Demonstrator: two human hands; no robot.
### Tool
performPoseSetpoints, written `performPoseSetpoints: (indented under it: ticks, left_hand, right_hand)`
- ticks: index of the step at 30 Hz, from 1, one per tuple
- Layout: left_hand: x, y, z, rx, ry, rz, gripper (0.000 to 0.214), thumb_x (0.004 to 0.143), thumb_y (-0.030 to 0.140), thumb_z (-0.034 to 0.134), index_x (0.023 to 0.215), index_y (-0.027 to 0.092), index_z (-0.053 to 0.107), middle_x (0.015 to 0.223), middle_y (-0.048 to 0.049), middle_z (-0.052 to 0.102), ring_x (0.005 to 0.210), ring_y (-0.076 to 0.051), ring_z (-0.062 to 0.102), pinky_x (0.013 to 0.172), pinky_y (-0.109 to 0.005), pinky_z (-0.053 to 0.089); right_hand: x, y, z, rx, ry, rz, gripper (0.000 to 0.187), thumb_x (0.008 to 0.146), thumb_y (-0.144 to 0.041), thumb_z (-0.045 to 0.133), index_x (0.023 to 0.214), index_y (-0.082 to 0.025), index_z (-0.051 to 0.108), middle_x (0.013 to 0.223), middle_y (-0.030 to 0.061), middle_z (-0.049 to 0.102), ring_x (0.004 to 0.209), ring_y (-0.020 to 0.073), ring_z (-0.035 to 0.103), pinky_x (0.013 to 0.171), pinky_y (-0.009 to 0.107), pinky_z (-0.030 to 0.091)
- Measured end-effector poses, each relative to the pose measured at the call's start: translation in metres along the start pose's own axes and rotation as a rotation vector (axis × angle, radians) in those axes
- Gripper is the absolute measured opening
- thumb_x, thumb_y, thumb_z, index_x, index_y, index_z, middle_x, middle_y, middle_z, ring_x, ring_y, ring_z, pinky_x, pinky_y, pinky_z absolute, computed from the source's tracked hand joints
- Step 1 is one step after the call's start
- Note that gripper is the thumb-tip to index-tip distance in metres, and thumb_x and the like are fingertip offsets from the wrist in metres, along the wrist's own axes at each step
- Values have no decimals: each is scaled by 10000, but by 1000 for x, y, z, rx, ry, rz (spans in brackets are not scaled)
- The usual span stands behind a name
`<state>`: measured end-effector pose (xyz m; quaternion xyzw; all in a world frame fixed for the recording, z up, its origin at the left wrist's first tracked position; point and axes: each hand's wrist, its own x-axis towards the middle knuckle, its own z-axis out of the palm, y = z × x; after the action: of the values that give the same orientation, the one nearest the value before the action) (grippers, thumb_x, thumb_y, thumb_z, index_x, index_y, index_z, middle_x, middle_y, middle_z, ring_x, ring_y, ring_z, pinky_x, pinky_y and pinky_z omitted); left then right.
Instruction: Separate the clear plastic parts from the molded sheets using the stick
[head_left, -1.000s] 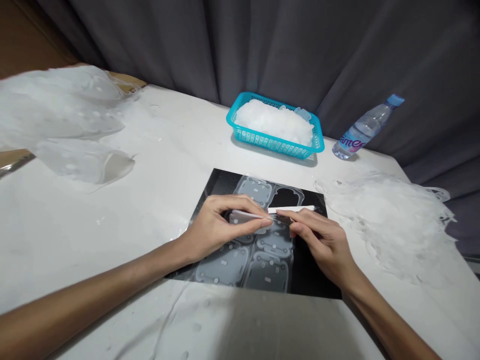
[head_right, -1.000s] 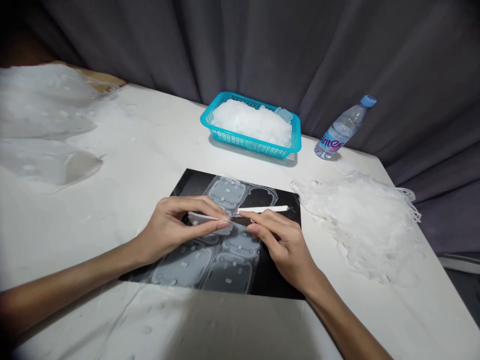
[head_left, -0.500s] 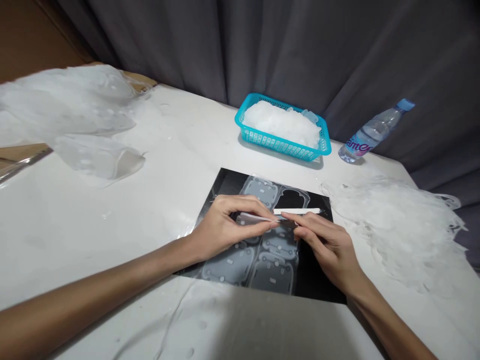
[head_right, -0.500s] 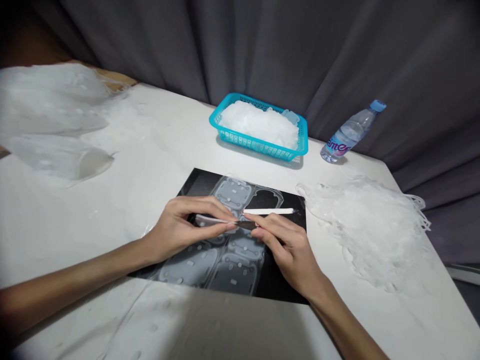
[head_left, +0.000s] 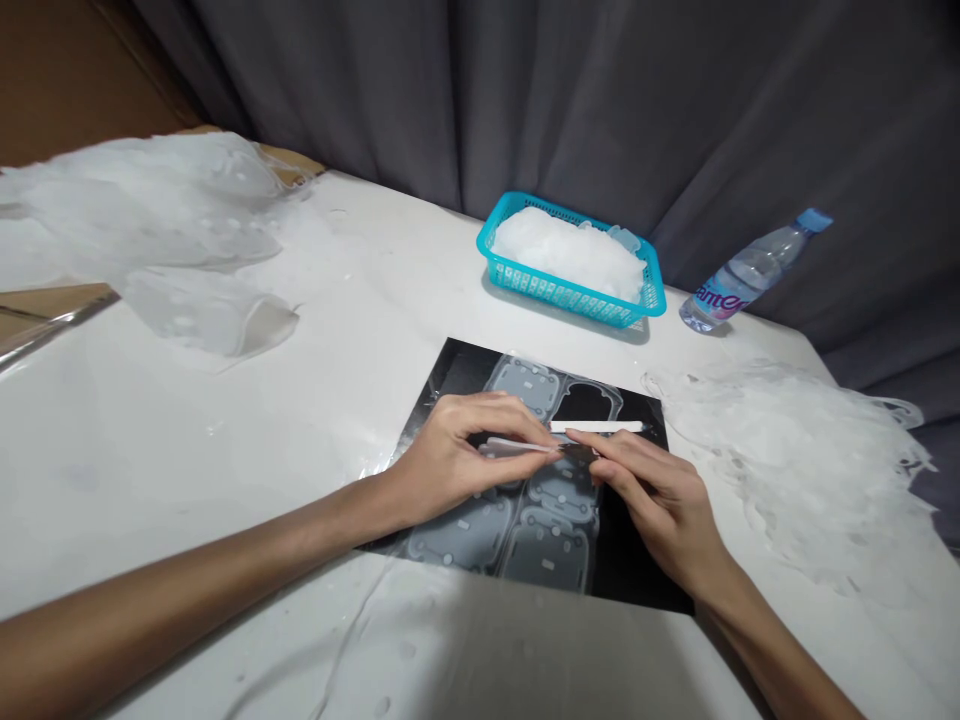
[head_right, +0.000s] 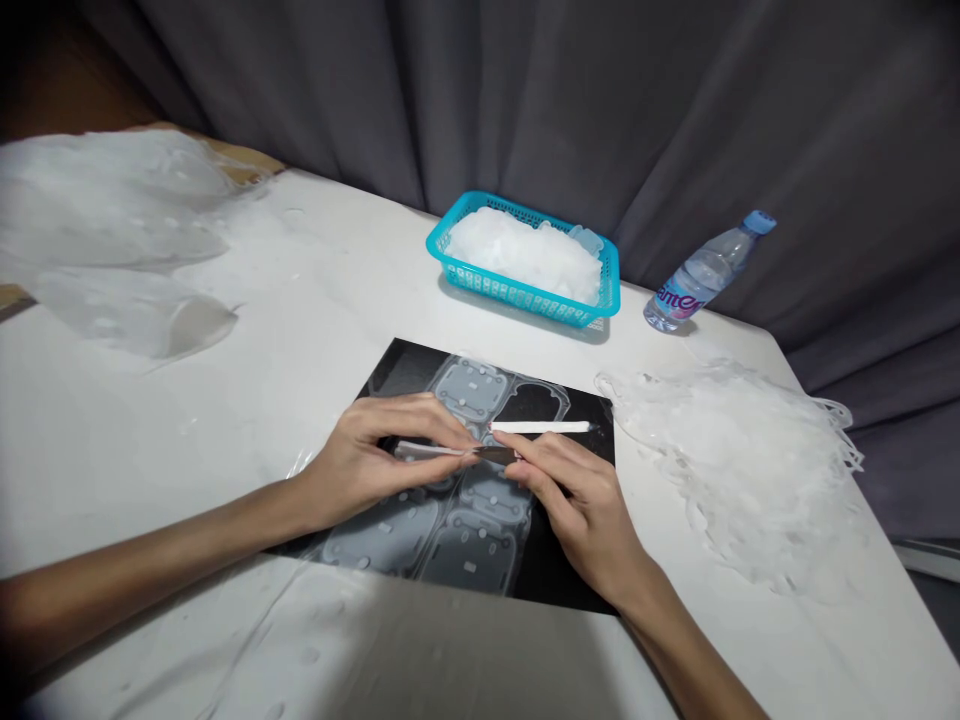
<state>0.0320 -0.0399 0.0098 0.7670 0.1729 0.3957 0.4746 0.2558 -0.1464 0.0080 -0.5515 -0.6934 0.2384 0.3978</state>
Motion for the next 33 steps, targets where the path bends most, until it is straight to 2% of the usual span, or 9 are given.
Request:
performPoseSetpoints:
  ticks: [9,16,23,27,30,33]
  left_hand:
    - [1,1,0,13,5,8,100,860,103,802,886,194,833,864,-44,820,791,-165,748,752,-262,590]
    - [3,3,-1,6,1,-41,59,863,142,815,876,193,841,851,-48,819,771,-171,737,720,-268,575]
    - [3,3,0,-1,1,-37,67,857,138,818,868,198,846,855,-48,826,786,-178,750,745,-275,582]
    - [4,3,0,10,2,-27,64,857,141,817,869,196,847,853,-51,828,774,-180,749,742,-278,584]
    - [4,4,-1,3,5,-44,51,850,146,828,864,190,848,846,-50,830,770,-179,750,740,-272,586]
    - [4,4,-1,-9,10,-105,16,843,184,843,847,193,856,829,-47,832,738,-176,750,723,-266,591]
  right_hand:
    - [3,-5,1,-18,30,-36,288,1040,-238,608,1283,-229,762,896,23,728,762,145,637,729,262,529]
    - [4,-4,2,-5,97,8,202,1030,-277,617,1020,-202,804,812,30,708,698,164,613,670,298,517]
    - [7,2,-6,11,120,55,247,1046,-318,592,1131,-225,804,724,0,608,689,165,568,657,306,474]
    - [9,9,-12,-33,119,49,249,1039,-328,604,1155,-230,802,749,1,622,685,161,570,643,298,460]
    - [18,23,-19,-97,145,57,278,1038,-349,600,1197,-218,787,800,13,657,709,167,586,675,304,467]
    - [31,46,-27,-208,230,74,325,1035,-401,587,1198,-193,778,840,32,691,722,178,600,732,322,480]
